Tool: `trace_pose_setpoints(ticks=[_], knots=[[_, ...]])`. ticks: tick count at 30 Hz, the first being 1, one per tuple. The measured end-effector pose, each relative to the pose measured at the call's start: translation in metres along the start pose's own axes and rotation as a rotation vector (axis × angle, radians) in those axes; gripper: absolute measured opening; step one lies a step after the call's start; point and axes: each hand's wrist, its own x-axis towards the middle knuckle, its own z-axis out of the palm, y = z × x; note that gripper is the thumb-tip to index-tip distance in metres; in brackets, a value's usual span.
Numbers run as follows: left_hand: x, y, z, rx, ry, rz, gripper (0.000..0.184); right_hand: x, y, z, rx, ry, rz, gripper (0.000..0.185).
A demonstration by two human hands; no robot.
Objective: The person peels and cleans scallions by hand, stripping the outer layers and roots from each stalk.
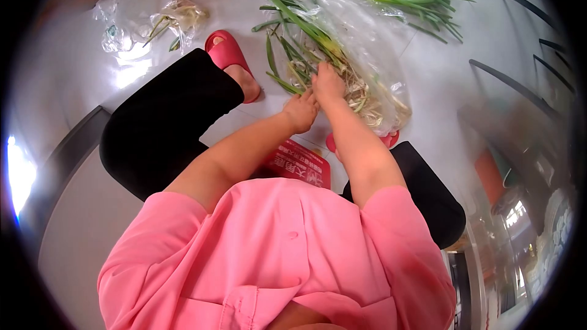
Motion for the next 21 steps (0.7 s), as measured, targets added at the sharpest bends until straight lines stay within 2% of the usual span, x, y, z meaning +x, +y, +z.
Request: trace_pose_setpoints(ticks=[3,5,6,8,9,11,14,19,21], knots=[[-0.002,0.004,-0.006,0.031,-0.082,-0.024,0.046,0.009,0.001,0.010,-0.100,-0.094,-0.012,0.022],[-0.004,0.005,-0.002,0.004,-0.039,-0.022,0.047,0.009,0.000,0.012,-0.153,0.053,-0.123,0.018],[-0.005,0.005,0.000,-0.024,0.002,-0.020,0.048,0.009,0.000,0.008,-0.154,0.052,-0.127,0.018],[-0.007,0.004,0.007,-0.025,0.034,-0.017,0.048,0.005,-0.003,-0.012,0.035,0.084,-0.299,0.014],[-0.007,0.003,0.009,-0.024,0.064,-0.010,0.049,0.003,-0.004,-0.023,0.032,0.084,-0.301,0.014],[-0.008,0.004,0.006,0.010,0.024,0.009,0.049,-0.003,-0.003,-0.042,0.445,-0.132,-0.065,0.017],[-0.012,0.004,0.002,0.042,-0.036,0.032,0.049,-0.008,0.016,-0.056,0.527,-0.107,-0.179,0.018],[-0.006,-0.003,0.001,-0.090,-0.103,0.021,0.044,-0.015,0.028,-0.070,0.395,-0.126,-0.091,0.020],[0.001,-0.015,0.004,-0.254,-0.014,-0.065,0.044,-0.015,0.033,-0.066,0.370,-0.132,-0.067,0.022]])
